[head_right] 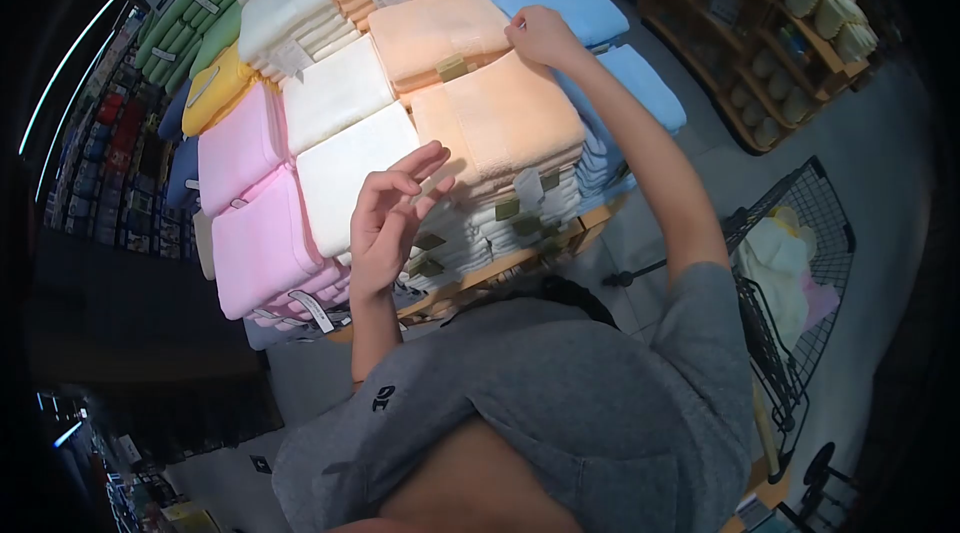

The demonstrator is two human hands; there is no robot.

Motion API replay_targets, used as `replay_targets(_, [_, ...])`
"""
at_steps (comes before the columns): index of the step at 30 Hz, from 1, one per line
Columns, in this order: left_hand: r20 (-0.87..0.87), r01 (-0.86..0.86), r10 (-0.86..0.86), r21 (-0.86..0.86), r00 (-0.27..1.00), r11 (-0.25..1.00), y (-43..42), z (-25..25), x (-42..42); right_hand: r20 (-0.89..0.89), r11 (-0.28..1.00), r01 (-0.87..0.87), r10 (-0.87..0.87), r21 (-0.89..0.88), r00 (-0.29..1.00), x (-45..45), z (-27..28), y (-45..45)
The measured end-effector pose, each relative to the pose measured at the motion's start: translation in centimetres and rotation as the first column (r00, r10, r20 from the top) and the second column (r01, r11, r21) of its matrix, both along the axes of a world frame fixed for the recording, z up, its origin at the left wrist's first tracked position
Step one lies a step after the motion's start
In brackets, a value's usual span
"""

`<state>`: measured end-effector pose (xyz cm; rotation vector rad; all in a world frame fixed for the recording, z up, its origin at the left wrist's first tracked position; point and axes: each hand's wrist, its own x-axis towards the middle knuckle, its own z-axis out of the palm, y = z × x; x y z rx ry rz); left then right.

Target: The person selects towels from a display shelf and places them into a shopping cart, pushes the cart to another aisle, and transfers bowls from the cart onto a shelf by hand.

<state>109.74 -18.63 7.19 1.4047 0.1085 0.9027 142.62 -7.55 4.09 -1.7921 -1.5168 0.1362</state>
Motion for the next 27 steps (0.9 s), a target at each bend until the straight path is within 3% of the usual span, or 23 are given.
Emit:
replay_targets(3, [-0.029,-0.169,0.169,-0.014,0.985,0.986,0.9,1.1,3.2,-0.017,0.997,-0.041,0.040,-0.069,0.999,0.5,-0.5,1.0])
replay_targets(6, [-0.059,-0.290,0.286,-0.083,0.956,0.953,1.7,1.7,5.7,-0.199,0.996,-0.056,0.041,-0.070,0.979,1.0,-0.7,1.7])
replay_targets(10, [-0.083,-0.383,0.374,-0.163,0.924,0.909,2.5,2.2,7.7,-0.401,0.919,-0.282,0.376,0.275,0.836,0.4,0.8,1.7])
replay_targets(12, [-0.084,-0.433,0.425,-0.171,0.901,0.885,2.4,2.8,8.6,-0.375,0.806,-0.384,0.561,0.450,0.738,-1.6,3.2,0.0])
replay_targets(14, [-0.063,-0.479,0.476,-0.181,0.877,0.859,2.3,3.4,9.3,-0.128,0.666,-0.527,0.676,0.528,0.726,-4.2,5.6,-2.2])
replay_targets(17, [-0.040,-0.567,0.566,-0.100,0.823,0.817,2.7,2.7,8.9,0.399,0.568,-0.665,0.533,0.484,0.746,-7.6,7.7,-6.2])
replay_targets(20, [-0.028,-0.626,0.629,-0.142,0.777,0.767,3.0,1.5,8.1,0.431,0.553,-0.699,0.550,0.454,0.715,-8.7,7.2,-7.6])
replay_targets(27, [-0.115,-0.708,0.700,-0.041,0.705,0.706,3.3,0.1,7.8,0.143,0.692,-0.647,0.639,0.320,0.755,-8.9,5.9,-7.0])
